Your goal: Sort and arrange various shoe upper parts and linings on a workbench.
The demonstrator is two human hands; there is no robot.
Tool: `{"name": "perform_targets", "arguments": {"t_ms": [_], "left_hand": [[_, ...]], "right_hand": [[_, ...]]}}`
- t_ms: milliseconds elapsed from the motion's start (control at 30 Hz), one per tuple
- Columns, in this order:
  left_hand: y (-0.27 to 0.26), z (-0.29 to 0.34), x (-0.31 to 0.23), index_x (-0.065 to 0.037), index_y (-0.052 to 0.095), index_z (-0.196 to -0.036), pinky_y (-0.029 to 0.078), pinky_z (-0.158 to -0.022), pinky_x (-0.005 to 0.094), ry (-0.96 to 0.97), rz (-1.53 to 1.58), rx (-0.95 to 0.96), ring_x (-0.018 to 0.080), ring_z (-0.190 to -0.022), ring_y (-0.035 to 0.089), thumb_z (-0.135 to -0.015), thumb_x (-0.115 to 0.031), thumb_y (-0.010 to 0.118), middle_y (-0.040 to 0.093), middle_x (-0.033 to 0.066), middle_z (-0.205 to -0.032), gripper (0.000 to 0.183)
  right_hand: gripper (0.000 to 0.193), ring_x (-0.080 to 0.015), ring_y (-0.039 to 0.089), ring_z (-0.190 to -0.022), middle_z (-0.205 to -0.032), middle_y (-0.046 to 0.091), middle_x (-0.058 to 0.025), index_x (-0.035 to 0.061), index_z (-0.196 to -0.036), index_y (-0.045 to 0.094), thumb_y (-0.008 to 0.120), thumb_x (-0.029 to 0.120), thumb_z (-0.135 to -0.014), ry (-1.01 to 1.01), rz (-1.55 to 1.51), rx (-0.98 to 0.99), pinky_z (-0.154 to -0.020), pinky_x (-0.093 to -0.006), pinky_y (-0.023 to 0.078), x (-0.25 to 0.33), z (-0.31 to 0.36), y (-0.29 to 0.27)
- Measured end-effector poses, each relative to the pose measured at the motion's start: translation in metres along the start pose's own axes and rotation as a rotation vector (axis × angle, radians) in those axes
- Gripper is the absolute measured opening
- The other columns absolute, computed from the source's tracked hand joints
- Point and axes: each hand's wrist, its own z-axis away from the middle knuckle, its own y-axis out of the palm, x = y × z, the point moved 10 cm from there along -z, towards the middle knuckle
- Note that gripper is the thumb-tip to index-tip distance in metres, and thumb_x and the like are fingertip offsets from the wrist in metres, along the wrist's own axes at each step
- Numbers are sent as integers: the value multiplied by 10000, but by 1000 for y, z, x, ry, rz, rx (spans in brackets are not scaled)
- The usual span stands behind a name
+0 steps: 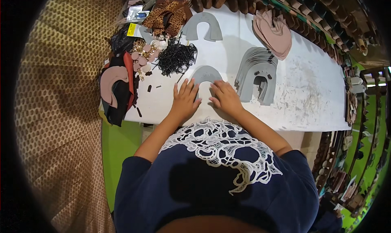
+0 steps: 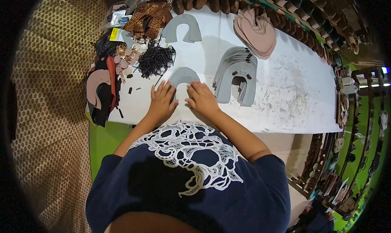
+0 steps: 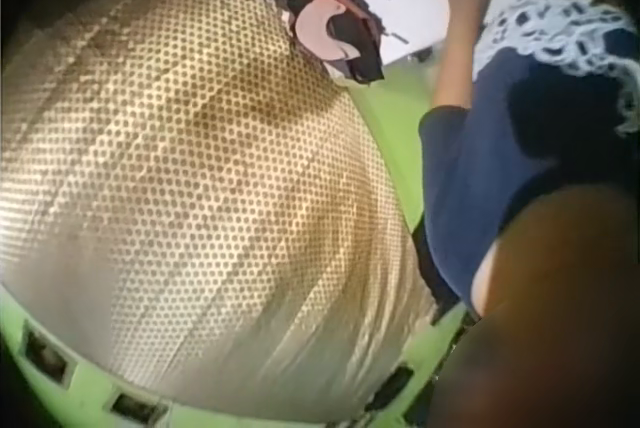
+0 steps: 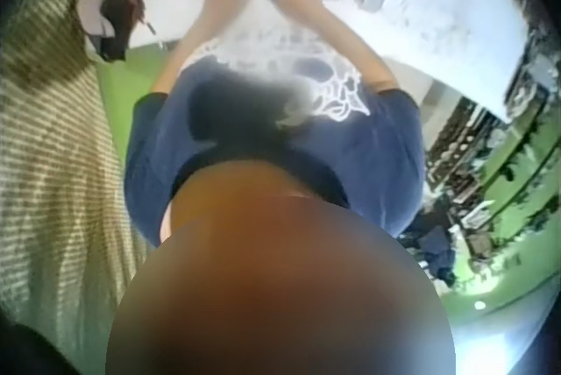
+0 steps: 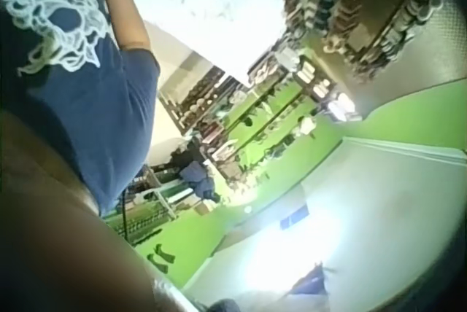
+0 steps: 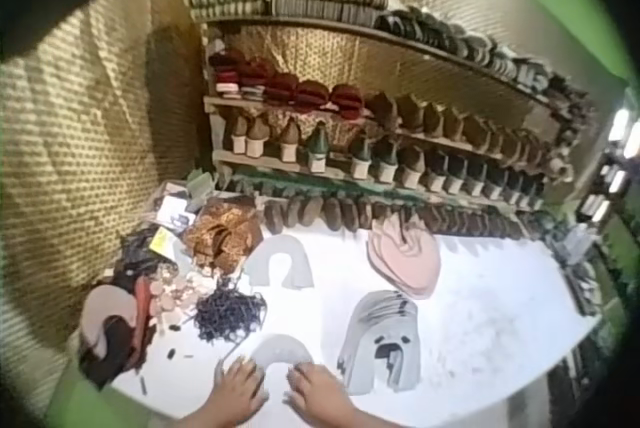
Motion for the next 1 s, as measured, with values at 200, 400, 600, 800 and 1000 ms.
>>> {"name": "perform_targets", "arguments": {"t_ms": [200,400,600,800,1000], "left_hand": [[47,-31,2,-15,341,-1364,148,-1076,525,6,-64,19,299,-1335,276,-869,-356,463,311,157,-1436,613],[47,-12,8,-29,325,-1378,131,-1090,503,-98,-57,9,255,-1351,256,-866,-411,480,306,127,-1445,657],[41,6,6,-35,311,-1383,145,-1086,505,-113,-50,27,264,-1351,251,-866,-426,488,299,128,-1447,672],[36,18,5,-45,300,-1385,161,-1084,498,-92,-25,77,275,-1349,251,-852,-414,521,285,132,-1452,685],[14,23,13,-54,509,-1234,260,-1054,487,-29,142,132,289,-1268,381,-847,-274,549,439,137,-1343,447]], "right_hand": [[597,-341,316,-1307,-1404,336,-208,-23,-1326,371,420,403,-911,94,197,-52,-1064,-490,231,-10,-11,33],[635,-344,282,-1325,-1417,316,-209,-7,-1349,351,402,453,-915,139,173,2,-1072,-496,202,-9,4,31],[674,-344,269,-1331,-1424,302,-209,-13,-1355,333,426,476,-900,143,174,10,-1074,-501,193,-8,15,29],[608,-340,373,-1267,-1357,399,-211,-15,-1292,424,495,424,-877,146,191,-17,-1054,-509,237,-2,26,24],[225,-291,591,-812,-878,645,-110,28,-786,659,574,233,-823,181,132,-44,-855,-471,415,1,-1,-7]]}}
